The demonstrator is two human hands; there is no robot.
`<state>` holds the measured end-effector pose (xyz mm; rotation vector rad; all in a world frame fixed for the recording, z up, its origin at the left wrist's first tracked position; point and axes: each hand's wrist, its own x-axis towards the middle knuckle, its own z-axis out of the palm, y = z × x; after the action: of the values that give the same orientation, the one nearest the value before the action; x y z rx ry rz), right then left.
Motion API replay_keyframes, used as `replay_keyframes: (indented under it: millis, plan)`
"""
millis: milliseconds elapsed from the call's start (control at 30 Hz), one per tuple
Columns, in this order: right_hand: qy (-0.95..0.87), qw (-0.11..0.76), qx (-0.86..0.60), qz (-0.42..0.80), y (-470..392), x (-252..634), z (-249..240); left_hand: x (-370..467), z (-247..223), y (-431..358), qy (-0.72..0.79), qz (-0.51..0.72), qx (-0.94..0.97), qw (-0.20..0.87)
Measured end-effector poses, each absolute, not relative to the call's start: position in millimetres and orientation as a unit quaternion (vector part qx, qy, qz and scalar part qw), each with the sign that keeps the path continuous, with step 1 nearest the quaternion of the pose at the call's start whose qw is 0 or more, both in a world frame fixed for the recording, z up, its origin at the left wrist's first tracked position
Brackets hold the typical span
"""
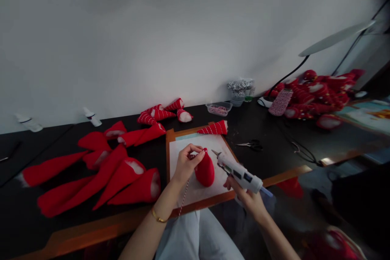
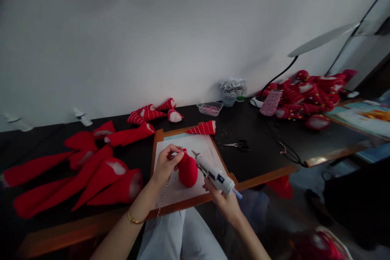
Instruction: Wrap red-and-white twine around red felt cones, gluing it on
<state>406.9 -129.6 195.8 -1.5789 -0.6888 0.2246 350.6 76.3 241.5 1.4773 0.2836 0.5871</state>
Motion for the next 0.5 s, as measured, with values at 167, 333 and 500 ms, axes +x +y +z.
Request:
replay_keyframes:
  millis: [167,333,500]
  plan:
    - [-0.331,0.426,-0.841,-0.043,-113,463,195,354,242,77,0.113,0.262,0.655,0.7]
    - [-0.339,0.266,-0.9,-0.064,-94,496,196,348,256,75,0.123,0.269,0.643,0.706]
    - [-0.415,0.434,-0.799,-0.029,-101,451,221,331,271,59,0.14,0.219,0.591,0.764]
